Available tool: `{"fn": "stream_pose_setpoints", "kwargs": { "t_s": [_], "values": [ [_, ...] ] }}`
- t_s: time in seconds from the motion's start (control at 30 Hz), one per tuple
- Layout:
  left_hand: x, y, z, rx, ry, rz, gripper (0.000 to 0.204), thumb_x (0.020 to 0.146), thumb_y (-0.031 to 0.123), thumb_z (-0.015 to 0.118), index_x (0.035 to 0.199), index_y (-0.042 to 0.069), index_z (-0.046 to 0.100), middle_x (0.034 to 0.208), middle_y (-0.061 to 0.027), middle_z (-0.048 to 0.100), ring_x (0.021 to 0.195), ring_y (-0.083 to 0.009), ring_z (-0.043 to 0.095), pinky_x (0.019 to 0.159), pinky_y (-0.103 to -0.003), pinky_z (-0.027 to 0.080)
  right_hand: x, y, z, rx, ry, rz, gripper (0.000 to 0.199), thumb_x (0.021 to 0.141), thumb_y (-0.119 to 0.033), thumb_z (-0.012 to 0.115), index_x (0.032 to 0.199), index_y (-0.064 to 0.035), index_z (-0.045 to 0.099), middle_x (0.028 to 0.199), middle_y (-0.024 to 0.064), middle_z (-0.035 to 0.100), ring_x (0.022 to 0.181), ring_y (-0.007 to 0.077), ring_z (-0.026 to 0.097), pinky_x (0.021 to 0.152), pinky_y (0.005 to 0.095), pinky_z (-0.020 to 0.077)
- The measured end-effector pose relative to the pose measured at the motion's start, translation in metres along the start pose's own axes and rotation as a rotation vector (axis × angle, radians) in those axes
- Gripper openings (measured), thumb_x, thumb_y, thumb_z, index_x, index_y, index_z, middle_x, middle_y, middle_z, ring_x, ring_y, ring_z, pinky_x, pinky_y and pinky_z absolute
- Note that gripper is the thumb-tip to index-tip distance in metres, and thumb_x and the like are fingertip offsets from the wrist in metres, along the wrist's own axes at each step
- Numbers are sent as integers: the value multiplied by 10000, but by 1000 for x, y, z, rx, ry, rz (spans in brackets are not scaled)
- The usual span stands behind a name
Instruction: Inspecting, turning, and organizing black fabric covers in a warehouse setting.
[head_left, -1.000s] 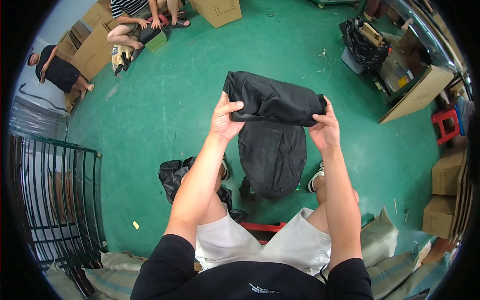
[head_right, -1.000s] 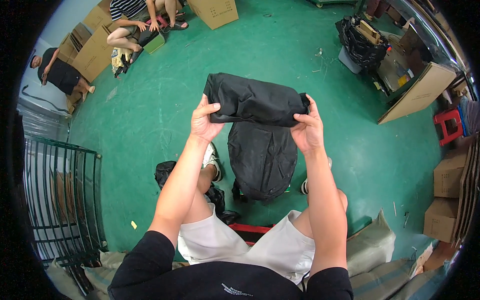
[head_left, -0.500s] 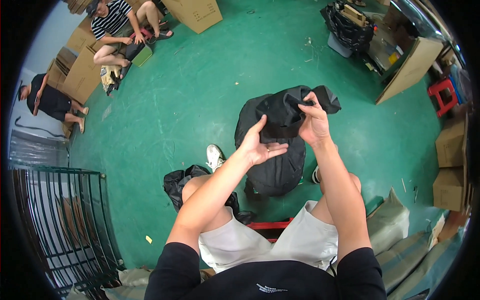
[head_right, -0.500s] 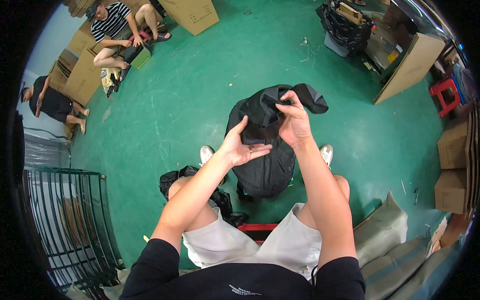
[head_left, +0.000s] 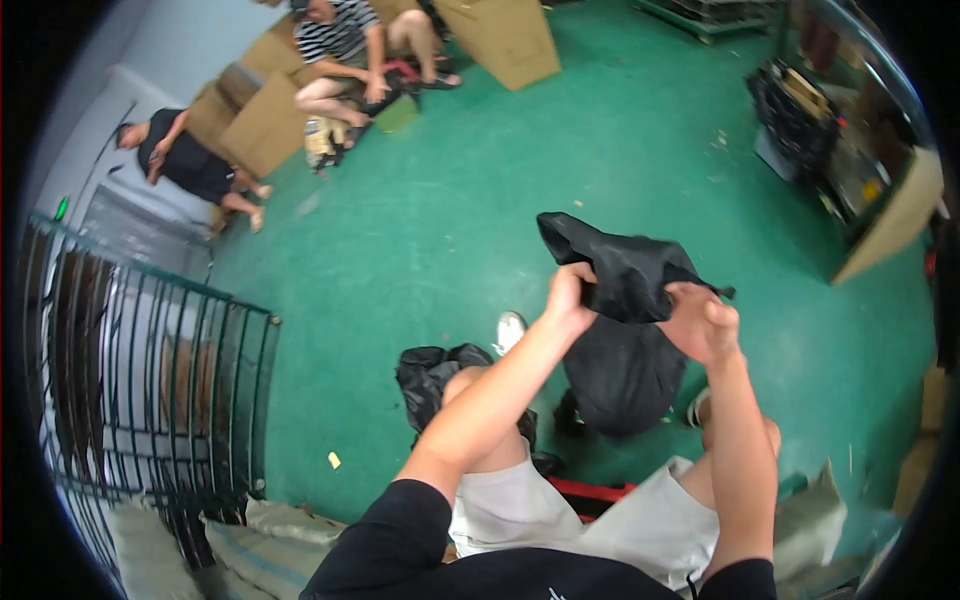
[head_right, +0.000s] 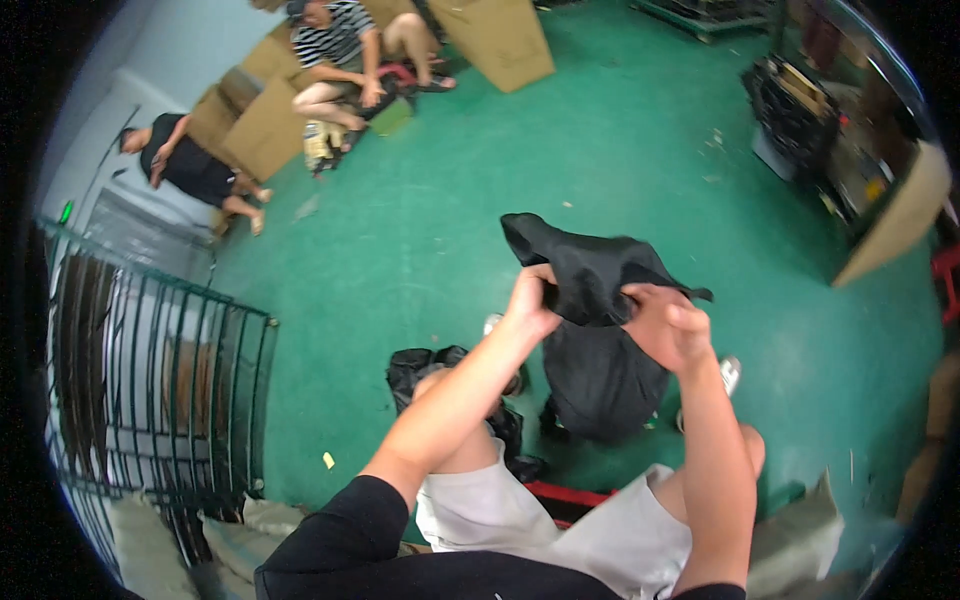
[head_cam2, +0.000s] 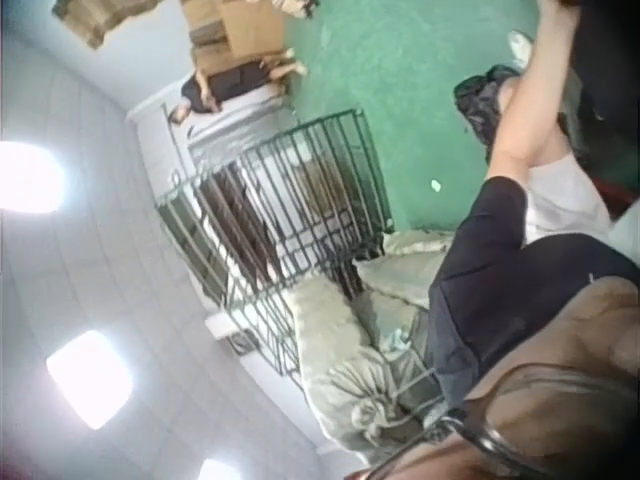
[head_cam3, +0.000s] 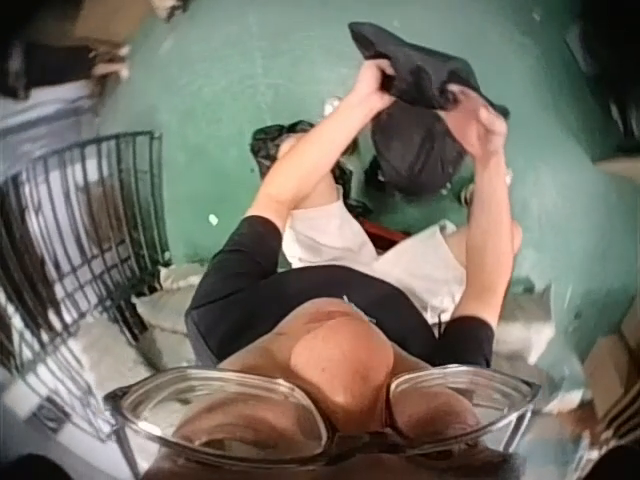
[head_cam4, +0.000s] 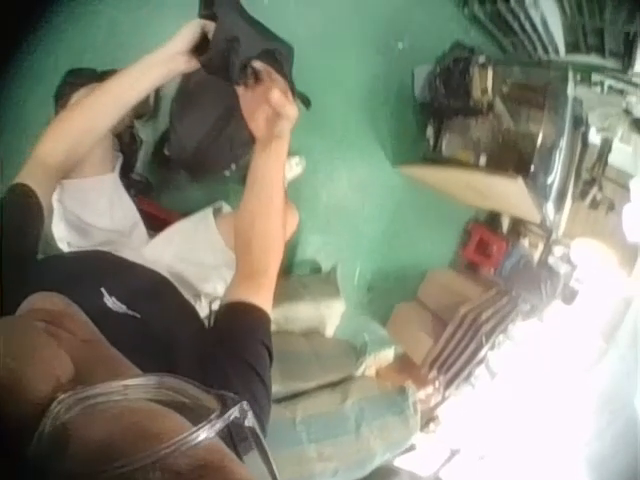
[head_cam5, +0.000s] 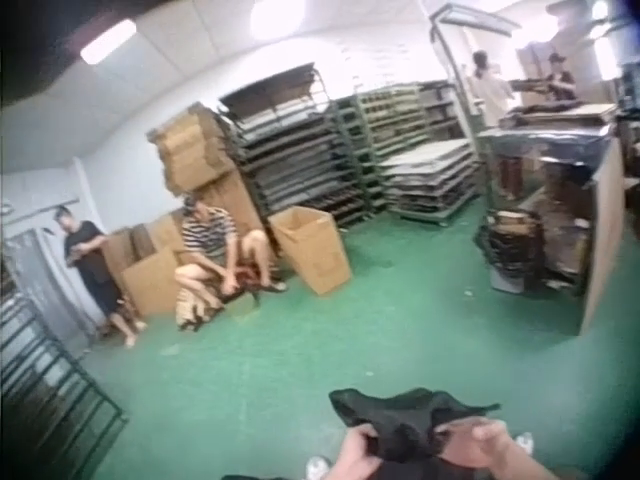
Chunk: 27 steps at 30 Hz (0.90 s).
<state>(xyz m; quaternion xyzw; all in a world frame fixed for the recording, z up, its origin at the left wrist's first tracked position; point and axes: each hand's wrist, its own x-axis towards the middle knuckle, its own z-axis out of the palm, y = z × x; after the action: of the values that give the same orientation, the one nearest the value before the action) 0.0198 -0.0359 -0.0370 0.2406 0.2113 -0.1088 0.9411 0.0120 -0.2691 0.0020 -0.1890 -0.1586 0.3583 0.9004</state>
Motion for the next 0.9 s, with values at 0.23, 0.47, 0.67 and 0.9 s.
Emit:
{"fn": "stream_pose_setpoints", "kwargs": {
  "t_s": [0.23,0.47,0.67,0.9],
  "values": [
    [-7,39,-1,-13,-100,227,329,943,306,473,1036,25,618,1034,-111,666,970,-245,637,904,-428,511,10,9,11,-434,156,63,401,847,-351,662,994,20,620,1145,210,634,1059,316,622,935,397,470],
    [-26,35,17,379,-28,377,165,867,119,565,963,0,628,919,-86,670,828,-173,650,746,-344,539,6,-8,-22,-801,393,-89,276,928,-284,580,925,-10,608,959,129,680,825,198,663,680,257,468],
    [-59,10,36,1485,-429,725,246,623,53,757,836,-21,660,720,-141,653,705,-132,617,673,-326,491,17,13,6,-1221,589,-499,882,729,-440,739,1445,-80,370,1564,124,194,1335,282,351,1069,441,311],
    [-55,25,31,1169,-604,260,127,781,2,685,903,-33,685,801,-10,683,753,-54,572,706,-262,485,12,17,-12,-1048,434,-193,100,777,41,516,850,-27,517,974,62,632,948,146,570,890,264,416]
  ]
}}
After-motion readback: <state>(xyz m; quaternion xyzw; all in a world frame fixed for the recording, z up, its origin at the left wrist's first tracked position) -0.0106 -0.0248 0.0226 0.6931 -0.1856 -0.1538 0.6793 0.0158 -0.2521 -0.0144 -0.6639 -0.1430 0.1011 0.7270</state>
